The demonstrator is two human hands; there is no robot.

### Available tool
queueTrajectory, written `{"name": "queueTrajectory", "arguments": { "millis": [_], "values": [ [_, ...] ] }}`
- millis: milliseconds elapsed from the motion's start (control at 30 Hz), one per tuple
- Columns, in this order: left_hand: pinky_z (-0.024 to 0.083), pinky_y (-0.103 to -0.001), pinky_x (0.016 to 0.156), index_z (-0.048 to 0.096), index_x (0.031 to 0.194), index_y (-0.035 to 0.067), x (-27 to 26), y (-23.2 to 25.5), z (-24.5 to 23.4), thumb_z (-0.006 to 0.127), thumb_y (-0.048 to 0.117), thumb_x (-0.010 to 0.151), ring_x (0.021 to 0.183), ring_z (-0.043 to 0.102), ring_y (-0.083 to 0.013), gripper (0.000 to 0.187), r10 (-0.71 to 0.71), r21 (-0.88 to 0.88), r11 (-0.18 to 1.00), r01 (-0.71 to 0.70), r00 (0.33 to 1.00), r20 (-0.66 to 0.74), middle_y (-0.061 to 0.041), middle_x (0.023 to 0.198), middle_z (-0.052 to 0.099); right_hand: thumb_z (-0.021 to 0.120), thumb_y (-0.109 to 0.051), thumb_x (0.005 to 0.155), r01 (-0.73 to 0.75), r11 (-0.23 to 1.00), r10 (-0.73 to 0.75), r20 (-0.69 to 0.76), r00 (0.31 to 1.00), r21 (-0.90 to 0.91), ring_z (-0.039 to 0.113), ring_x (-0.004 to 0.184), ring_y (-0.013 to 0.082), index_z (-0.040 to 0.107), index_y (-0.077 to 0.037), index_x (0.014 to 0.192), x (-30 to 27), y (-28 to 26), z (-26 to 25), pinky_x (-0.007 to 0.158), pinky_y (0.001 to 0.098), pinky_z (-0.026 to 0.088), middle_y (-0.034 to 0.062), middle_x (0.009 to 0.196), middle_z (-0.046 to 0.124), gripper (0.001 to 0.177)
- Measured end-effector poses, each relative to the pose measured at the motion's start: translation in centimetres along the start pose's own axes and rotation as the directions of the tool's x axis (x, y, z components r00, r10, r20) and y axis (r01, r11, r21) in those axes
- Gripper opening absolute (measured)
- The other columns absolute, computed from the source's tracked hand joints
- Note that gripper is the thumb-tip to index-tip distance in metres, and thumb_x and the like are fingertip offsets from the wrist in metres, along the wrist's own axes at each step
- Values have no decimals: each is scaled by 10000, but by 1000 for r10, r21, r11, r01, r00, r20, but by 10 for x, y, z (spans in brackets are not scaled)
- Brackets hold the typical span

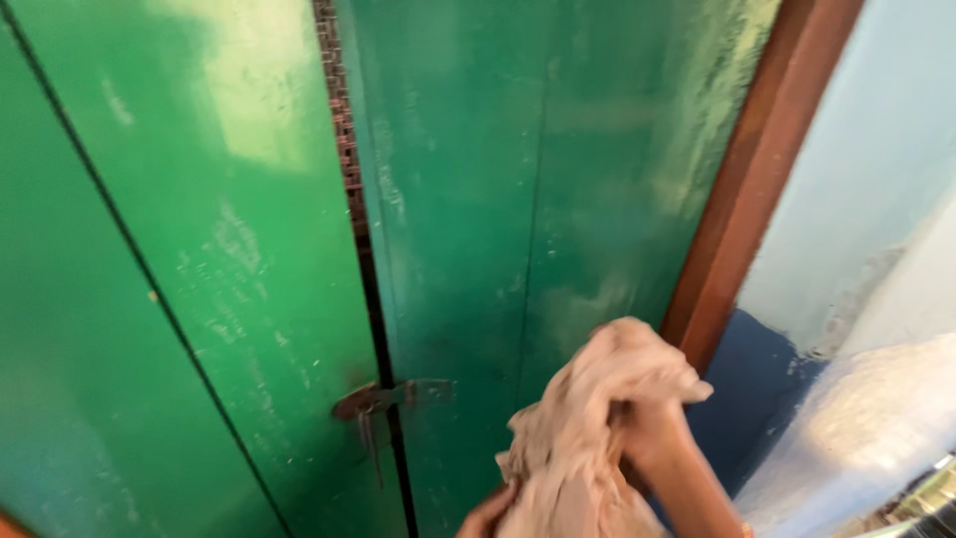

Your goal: The person wipes a green wooden door with a cloth, moving systematically from the top to the bottom and across the surface. The person uses both hands to hold the cloth and apply pressure while cleaning the door panels and frame.

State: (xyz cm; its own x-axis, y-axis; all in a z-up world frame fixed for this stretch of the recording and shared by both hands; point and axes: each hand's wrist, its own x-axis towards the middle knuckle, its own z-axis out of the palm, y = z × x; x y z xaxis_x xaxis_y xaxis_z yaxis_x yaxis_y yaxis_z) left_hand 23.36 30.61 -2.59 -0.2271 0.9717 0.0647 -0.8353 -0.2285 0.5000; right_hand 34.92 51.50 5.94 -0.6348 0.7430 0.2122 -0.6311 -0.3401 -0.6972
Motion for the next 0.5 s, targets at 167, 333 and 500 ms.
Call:
{"name": "queueTrajectory", "arguments": {
  "millis": [167,333,500],
  "values": [
    [521,-454,1027,501,1434,30,3,37,-38,561,87,902,1201,663,-298,538,201,362,922,-139,970,-137,-170,1331,664,756,-349,880,155,903,-84,187,979,-402,669,1080,220,611,-45,1242,-13,-74,-36,938,380,534,88,1141,695,494],
    [544,-460,976,549,1337,-10,-8,66,-22,551,24,924,1146,694,-316,414,238,197,960,-198,949,-208,-207,1257,686,697,-188,835,255,359,-177,203,963,-898,721,1172,226,690,-26,1259,-36,-93,-43,1023,374,546,96,1267,768,453],
    [532,-474,977,524,1287,45,-19,65,42,510,-20,843,1169,655,-350,449,191,135,974,-183,981,-43,-223,1298,638,759,-227,817,137,503,35,179,983,-853,697,1166,253,536,-85,1426,-81,-42,17,1011,423,555,131,1307,711,663]
  ]
}}
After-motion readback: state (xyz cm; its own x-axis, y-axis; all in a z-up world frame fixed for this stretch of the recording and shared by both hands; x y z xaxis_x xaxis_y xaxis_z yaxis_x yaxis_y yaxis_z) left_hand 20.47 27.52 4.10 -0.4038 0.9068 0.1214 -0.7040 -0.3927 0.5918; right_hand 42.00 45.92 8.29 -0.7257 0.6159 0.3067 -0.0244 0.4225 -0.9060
